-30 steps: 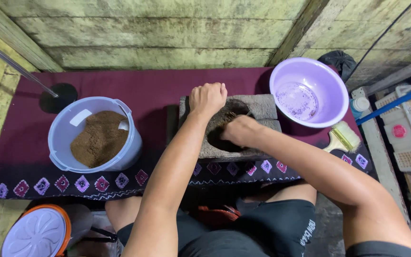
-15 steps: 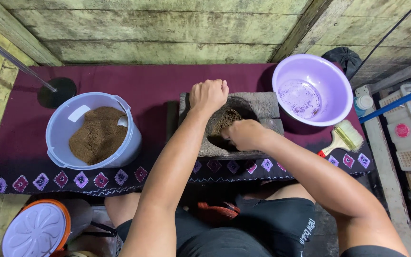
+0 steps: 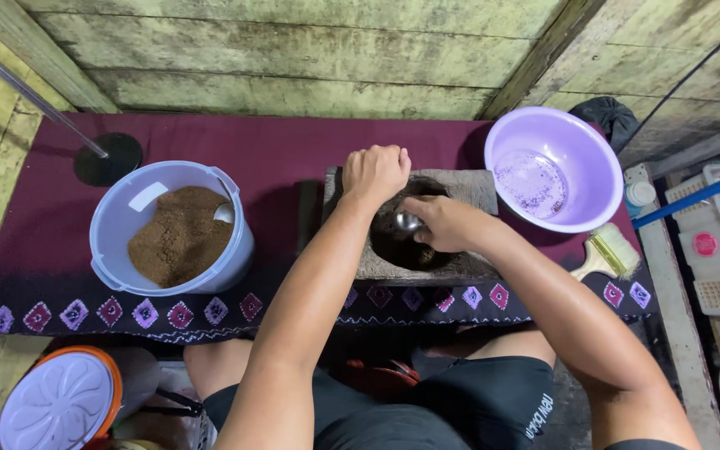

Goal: Cleaning a stone mortar with a brush and mixing brown powder inside it using a spoon and hands.

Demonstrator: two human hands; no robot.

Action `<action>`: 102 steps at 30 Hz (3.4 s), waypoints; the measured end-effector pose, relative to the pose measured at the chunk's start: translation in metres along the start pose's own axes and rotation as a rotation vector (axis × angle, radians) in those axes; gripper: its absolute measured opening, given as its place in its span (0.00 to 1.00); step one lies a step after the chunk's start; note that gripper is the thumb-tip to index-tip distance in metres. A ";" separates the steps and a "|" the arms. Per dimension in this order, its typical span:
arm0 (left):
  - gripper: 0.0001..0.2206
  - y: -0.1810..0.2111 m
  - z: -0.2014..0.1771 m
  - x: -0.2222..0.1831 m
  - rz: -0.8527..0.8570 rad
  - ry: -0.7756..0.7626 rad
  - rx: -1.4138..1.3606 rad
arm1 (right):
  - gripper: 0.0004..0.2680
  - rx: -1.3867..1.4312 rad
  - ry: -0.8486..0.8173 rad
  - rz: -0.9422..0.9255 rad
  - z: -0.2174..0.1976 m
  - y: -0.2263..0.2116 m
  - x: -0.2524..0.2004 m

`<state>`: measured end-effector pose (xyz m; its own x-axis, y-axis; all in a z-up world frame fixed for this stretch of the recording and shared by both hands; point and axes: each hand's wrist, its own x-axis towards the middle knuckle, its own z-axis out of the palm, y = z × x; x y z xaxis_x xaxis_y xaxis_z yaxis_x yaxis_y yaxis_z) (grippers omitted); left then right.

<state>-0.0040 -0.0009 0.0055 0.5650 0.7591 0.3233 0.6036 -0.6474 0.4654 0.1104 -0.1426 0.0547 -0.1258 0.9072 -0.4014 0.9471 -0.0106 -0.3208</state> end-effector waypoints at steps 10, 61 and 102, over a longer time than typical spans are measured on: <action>0.20 0.001 -0.001 0.002 -0.002 -0.061 -0.004 | 0.11 -0.191 0.262 -0.051 0.058 -0.003 0.032; 0.20 0.004 -0.015 -0.001 -0.025 -0.110 0.006 | 0.17 -0.851 0.232 -0.284 0.001 0.015 0.000; 0.20 -0.005 -0.002 0.000 0.111 -0.091 -0.003 | 0.11 -0.904 0.210 -0.038 0.087 0.062 0.041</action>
<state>-0.0084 0.0025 0.0045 0.6769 0.6737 0.2965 0.5330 -0.7265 0.4338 0.1388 -0.1424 -0.0563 -0.1895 0.9586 -0.2126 0.8246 0.2729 0.4956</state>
